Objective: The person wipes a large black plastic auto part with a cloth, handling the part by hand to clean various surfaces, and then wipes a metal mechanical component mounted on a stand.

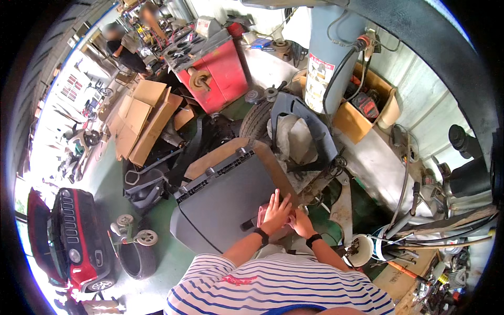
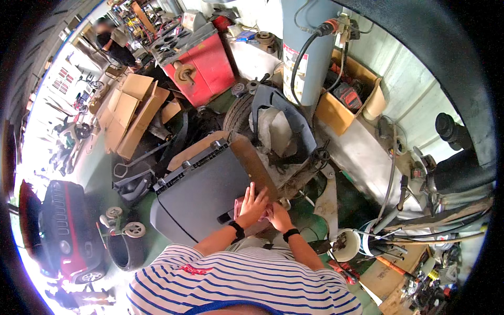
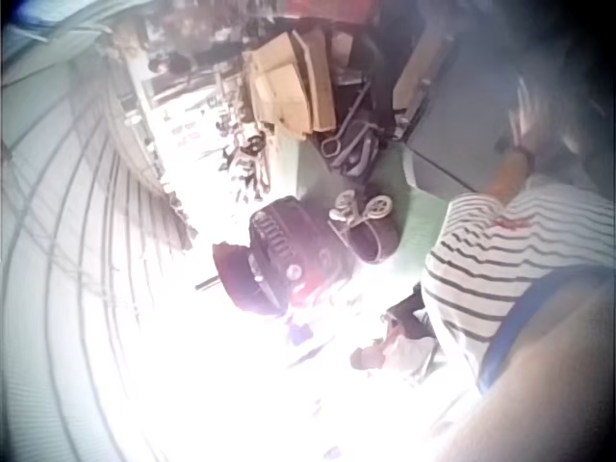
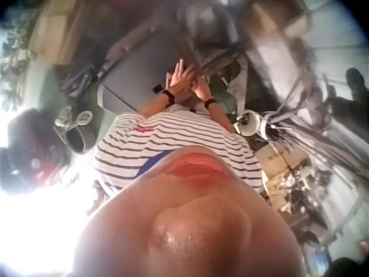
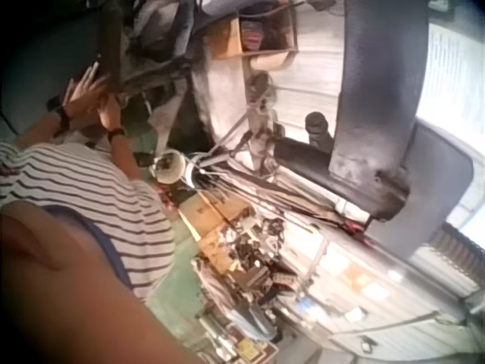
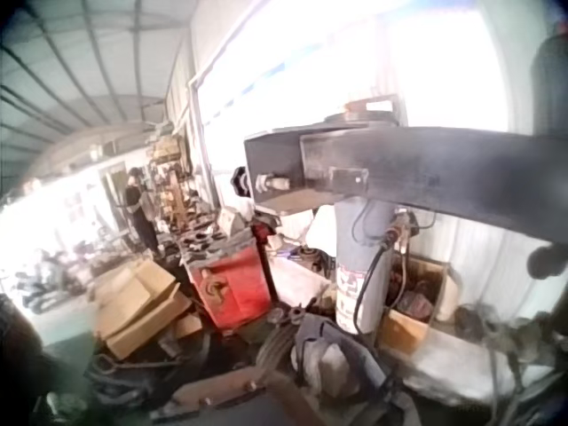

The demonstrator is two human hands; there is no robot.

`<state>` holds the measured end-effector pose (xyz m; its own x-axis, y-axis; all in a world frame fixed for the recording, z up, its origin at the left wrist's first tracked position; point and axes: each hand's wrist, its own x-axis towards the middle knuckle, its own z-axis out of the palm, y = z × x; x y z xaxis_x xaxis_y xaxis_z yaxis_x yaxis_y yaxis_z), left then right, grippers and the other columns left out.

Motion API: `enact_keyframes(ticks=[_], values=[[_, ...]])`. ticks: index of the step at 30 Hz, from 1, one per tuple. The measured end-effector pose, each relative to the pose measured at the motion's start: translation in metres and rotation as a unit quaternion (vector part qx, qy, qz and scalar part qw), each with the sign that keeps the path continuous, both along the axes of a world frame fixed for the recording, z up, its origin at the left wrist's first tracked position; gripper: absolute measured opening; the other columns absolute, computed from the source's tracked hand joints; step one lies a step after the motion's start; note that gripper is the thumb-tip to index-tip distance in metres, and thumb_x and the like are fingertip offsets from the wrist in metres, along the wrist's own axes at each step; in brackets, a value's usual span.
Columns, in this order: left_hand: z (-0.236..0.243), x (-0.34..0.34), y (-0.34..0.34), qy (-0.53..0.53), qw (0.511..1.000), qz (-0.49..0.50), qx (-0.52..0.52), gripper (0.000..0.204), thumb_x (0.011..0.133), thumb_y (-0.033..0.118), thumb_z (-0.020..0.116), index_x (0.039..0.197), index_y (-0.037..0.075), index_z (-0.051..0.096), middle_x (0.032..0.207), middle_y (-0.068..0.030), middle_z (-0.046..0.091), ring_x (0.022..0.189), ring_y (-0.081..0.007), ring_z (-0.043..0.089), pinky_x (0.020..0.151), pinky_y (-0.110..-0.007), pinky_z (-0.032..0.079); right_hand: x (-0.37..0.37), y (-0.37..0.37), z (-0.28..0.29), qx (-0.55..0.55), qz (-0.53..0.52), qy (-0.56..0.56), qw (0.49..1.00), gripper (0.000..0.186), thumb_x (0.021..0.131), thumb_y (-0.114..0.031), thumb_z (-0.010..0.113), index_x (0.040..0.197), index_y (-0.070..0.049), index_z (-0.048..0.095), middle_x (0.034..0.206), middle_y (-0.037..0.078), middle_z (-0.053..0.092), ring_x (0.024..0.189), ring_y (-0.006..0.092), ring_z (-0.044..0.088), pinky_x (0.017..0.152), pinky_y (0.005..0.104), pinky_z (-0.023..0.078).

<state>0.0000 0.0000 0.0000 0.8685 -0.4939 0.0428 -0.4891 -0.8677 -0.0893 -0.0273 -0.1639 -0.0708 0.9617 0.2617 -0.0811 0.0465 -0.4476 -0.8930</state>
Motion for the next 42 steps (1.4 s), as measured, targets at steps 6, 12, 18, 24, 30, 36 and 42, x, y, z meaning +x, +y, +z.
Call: enact_keyframes(ticks=[6, 12, 18, 24, 30, 36, 42], values=[[0.013, -0.001, -0.032, 0.132, 0.984, -0.073, -0.093, 0.032, 0.081, 0.019, 0.062, 0.113, 0.017, 0.062, 0.131, -0.001, 0.051, 0.141, -0.0344, 0.021, 0.102, -0.076, 0.004, 0.006, -0.05, 0.008, -0.122, 0.088, -0.045, 0.988, 0.035, 0.097, -0.03, 0.043, 0.115, -0.001, 0.051, 0.087, 0.021, 0.063, 0.08, 0.0409, 0.06, 0.069, 0.0477, 0.047], [0.017, 0.007, -0.05, 0.159, 0.945, 0.093, -0.271, 0.046, 0.081, 0.024, 0.064, 0.125, 0.013, 0.052, 0.119, -0.0017, 0.054, 0.119, -0.0201, 0.048, 0.108, -0.066, 0.007, 0.047, -0.076, 0.035, -0.087, 0.138, -0.048, 0.985, 0.036, 0.097, -0.029, 0.044, 0.121, -0.003, 0.053, 0.094, 0.02, 0.063, 0.084, 0.0377, 0.059, 0.073, 0.0466, 0.048], [0.058, 0.02, -0.042, 0.201, 0.908, 0.167, -0.327, 0.053, 0.082, 0.034, 0.067, 0.126, 0.008, 0.052, 0.088, -0.0129, 0.068, 0.082, -0.0303, 0.065, 0.099, -0.053, 0.031, 0.102, -0.087, 0.111, -0.02, 0.088, -0.158, 0.983, 0.03, 0.092, -0.009, 0.051, 0.121, -0.001, 0.052, 0.098, 0.02, 0.064, 0.089, 0.0364, 0.063, 0.077, 0.0407, 0.05], [0.144, 0.1, -0.056, 0.027, 0.857, 0.123, -0.501, 0.018, 0.084, 0.013, 0.061, 0.099, 0.002, 0.064, 0.089, -0.0193, 0.063, 0.086, -0.0376, 0.062, 0.073, -0.042, 0.05, 0.167, -0.09, 0.171, 0.057, -0.133, -0.284, 0.948, 0.032, 0.096, -0.012, 0.05, 0.125, 0.002, 0.05, 0.104, 0.022, 0.064, 0.094, 0.033, 0.064, 0.08, 0.0375, 0.05], [0.289, 0.189, -0.077, -0.17, 0.7, 0.092, -0.688, 0.018, 0.096, 0.015, 0.054, 0.1, -0.001, 0.062, 0.072, -0.0117, 0.06, 0.065, -0.0113, 0.055, 0.061, -0.028, 0.047, 0.234, -0.074, 0.332, 0.166, -0.156, -0.429, 0.874, 0.032, 0.095, -0.008, 0.051, 0.126, 0.0, 0.052, 0.118, 0.016, 0.063, 0.106, 0.0247, 0.061, 0.091, 0.0321, 0.046], [0.341, 0.232, -0.113, -0.098, 0.565, -0.061, -0.817, 0.029, 0.098, 0.015, 0.05, 0.121, -0.003, 0.052, 0.099, -0.0116, 0.065, 0.085, -0.0148, 0.06, 0.076, -0.028, 0.05, 0.263, -0.065, 0.375, 0.271, -0.173, -0.442, 0.837, 0.026, 0.098, -0.011, 0.05, 0.12, 0.002, 0.055, 0.117, 0.012, 0.061, 0.108, 0.019, 0.058, 0.095, 0.0306, 0.043], [0.356, 0.24, -0.135, -0.261, 0.749, -0.051, -0.606, 0.048, 0.09, 0.025, 0.063, 0.122, -0.006, 0.045, 0.108, -0.0215, 0.057, 0.097, -0.0276, 0.058, 0.084, -0.035, 0.046, 0.264, -0.049, 0.407, 0.497, -0.136, -0.249, 0.82, 0.028, 0.099, -0.018, 0.049, 0.12, 0.0, 0.044, 0.112, 0.013, 0.057, 0.1, 0.0175, 0.056, 0.089, 0.0301, 0.046]])
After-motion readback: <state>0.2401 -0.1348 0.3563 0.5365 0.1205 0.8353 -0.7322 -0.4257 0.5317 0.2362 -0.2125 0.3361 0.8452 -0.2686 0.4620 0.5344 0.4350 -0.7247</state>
